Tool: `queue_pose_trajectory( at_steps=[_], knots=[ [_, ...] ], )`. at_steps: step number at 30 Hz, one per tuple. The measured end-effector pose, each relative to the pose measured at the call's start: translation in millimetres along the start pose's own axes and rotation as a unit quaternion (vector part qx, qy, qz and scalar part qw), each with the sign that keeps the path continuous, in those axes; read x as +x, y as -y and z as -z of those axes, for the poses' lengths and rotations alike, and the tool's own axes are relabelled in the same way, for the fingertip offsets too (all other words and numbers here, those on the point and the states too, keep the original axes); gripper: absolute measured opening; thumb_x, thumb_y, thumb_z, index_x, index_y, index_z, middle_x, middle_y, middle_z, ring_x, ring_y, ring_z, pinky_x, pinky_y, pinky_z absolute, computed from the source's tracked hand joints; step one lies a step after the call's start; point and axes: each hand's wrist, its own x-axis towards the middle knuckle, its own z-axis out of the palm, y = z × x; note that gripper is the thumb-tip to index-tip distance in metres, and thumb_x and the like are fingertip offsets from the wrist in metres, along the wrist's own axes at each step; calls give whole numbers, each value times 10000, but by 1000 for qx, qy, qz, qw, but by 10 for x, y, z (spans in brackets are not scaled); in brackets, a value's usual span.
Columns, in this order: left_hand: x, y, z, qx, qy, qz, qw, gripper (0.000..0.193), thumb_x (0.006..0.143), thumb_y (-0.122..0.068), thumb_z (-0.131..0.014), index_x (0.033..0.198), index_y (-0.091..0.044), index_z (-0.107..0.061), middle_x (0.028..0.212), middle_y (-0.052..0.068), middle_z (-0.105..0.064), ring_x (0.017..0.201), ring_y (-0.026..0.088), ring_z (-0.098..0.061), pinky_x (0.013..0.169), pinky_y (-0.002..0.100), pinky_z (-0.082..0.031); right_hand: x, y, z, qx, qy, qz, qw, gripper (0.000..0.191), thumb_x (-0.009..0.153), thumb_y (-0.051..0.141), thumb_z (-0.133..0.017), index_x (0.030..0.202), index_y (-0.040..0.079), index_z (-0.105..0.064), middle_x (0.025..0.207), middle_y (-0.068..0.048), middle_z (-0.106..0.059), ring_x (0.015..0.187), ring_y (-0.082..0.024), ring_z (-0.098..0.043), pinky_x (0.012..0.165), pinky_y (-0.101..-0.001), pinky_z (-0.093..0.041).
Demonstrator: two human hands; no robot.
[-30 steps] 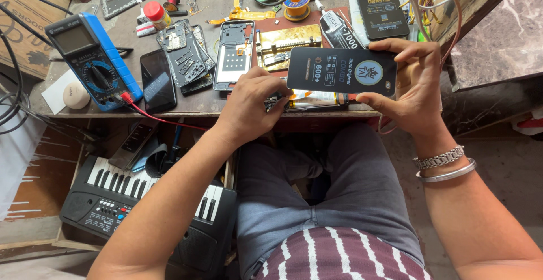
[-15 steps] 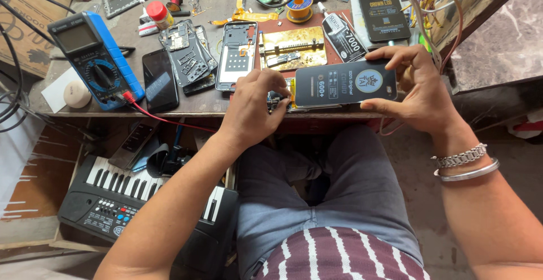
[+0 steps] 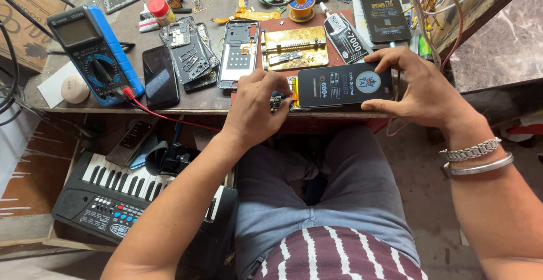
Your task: The person pries open a smartphone using a thin pry tool, separating the back cover and battery from the frame. They hold the phone against the workbench, probe the exposed internals, and use a multimeter connected to the device while continuing to work on the disassembled phone.
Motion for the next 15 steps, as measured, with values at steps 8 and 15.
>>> queue_pose_trajectory(
  at_steps=[8, 15],
  knots=[
    [-16, -22, 1, -9, -22, -2, 1000, 241, 834, -63, -775, 1005, -116, -614, 975, -18, -713, 1017, 232, -638, 913, 395, -416, 39, 68, 25, -32, 31, 3, 999, 542, 723, 226, -880, 1122, 73, -547, 1331, -97, -649, 1250, -294, -616, 1050, -404, -495],
    [-55, -14, -20, -9, -35, 4, 999, 272, 839, -71, -780, 1031, -112, -593, 971, -25, -718, 995, 224, -650, 920, 402, -407, 61, 145, 19, -63, 40, -2, 997, 551, 720, 255, -876, 1148, 72, -583, 1334, -102, -644, 1251, -315, -597, 1044, -413, -484]
  ],
)
